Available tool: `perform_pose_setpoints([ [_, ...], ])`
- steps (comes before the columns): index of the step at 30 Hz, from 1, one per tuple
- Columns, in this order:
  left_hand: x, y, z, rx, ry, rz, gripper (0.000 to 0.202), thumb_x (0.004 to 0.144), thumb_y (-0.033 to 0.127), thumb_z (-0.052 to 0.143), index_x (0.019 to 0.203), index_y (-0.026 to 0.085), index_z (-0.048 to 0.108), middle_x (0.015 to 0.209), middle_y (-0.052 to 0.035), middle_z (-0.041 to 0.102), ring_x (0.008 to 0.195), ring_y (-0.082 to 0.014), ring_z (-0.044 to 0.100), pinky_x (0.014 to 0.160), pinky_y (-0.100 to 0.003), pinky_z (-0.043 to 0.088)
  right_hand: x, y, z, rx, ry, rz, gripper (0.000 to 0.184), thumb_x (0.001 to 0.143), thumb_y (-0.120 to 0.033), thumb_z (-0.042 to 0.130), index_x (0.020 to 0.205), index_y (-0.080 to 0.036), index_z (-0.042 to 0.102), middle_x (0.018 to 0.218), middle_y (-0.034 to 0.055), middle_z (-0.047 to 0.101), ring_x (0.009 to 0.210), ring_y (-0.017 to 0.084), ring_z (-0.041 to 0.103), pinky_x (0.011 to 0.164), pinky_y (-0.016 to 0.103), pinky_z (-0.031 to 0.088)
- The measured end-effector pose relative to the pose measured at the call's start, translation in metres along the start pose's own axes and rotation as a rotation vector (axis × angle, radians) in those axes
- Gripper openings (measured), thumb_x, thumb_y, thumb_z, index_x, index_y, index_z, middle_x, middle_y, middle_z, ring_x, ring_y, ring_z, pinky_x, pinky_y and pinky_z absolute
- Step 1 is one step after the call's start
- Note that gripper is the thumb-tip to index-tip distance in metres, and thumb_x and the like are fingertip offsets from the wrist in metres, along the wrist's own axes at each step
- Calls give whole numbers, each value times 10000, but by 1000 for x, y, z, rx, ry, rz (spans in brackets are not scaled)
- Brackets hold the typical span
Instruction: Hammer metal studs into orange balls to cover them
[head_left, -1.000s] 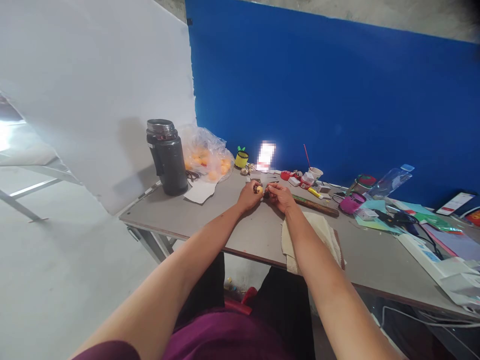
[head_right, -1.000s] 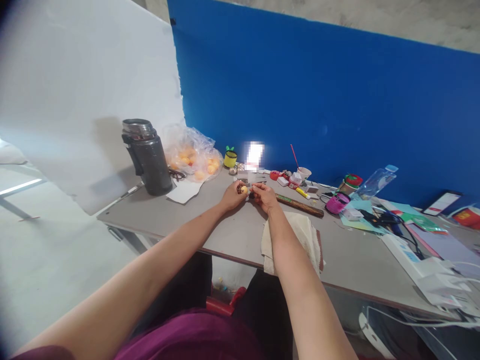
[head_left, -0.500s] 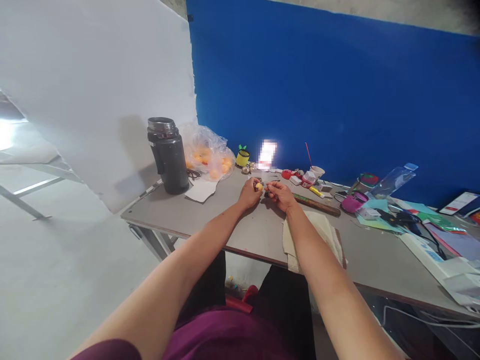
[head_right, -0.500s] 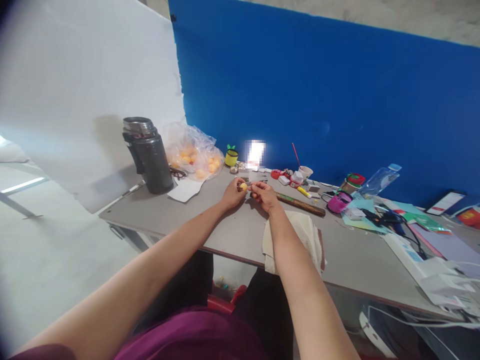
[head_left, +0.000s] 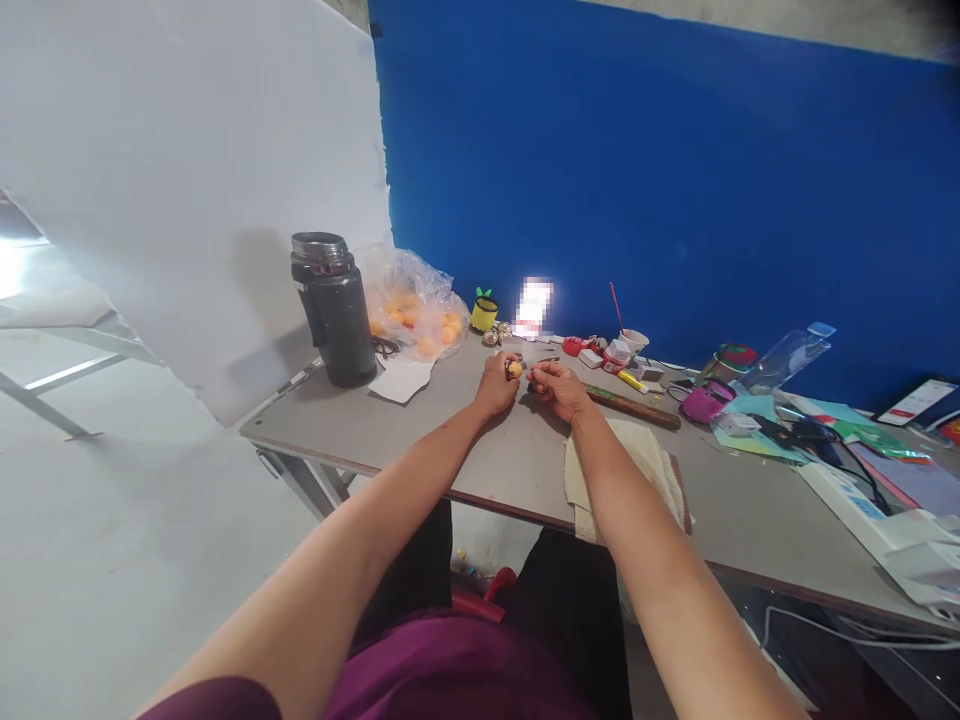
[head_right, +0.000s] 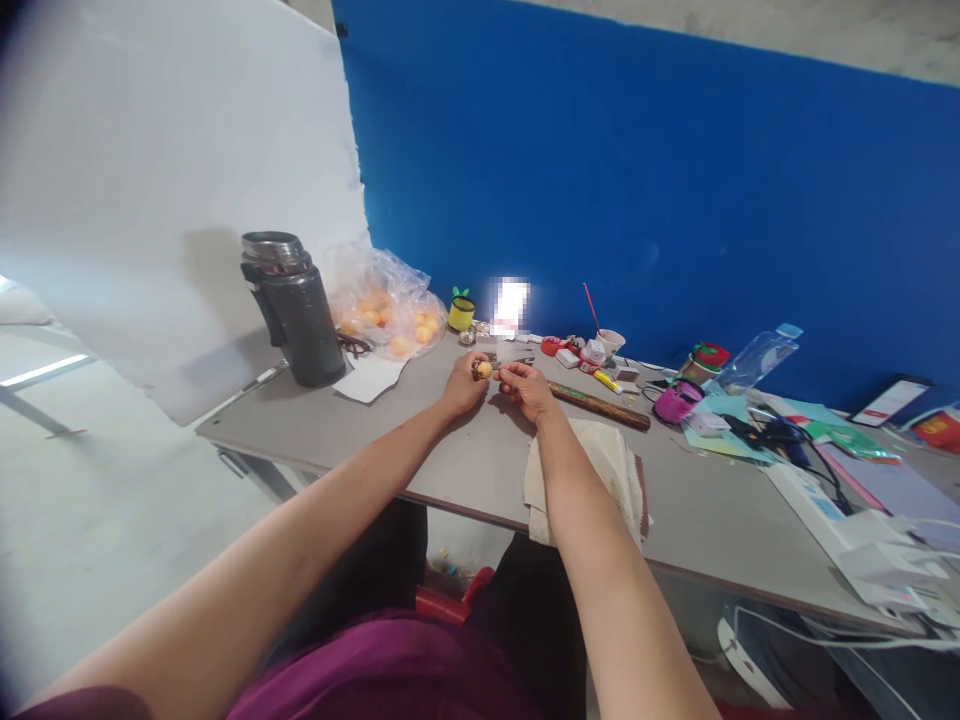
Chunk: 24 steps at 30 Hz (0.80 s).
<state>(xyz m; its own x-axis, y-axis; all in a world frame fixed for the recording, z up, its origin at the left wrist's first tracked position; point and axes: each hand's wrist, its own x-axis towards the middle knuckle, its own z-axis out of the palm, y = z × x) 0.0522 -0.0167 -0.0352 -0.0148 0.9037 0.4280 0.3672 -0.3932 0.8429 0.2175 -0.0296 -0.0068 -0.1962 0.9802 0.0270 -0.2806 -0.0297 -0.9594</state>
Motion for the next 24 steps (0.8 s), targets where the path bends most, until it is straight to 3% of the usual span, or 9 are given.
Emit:
perform_pose_setpoints([
  [10,0,0,2,-31,-53,24,404,700,59,622,1076,207,615,1058,-64,686,969,-227,614,934,-391,505,-1,0,2,-6,17,10,499,436,-375,1007,793,-194,709,735,11,728,521,69,493,410,176,309],
  [21,-1,1,2,5,-44,32,374,678,12,604,994,211,599,1045,-66,664,972,-229,611,911,-376,504,-1,1,1,-28,-19,14,498,456,-401,1007,778,-189,692,741,3,716,525,62,484,416,174,298],
  [24,-1,3,1,4,-37,31,307,716,67,649,984,208,601,1057,-74,668,983,-235,612,919,-385,500,-1,2,2,-46,-21,15,513,440,-413,1010,778,-188,698,729,-1,712,521,57,478,413,165,295],
])
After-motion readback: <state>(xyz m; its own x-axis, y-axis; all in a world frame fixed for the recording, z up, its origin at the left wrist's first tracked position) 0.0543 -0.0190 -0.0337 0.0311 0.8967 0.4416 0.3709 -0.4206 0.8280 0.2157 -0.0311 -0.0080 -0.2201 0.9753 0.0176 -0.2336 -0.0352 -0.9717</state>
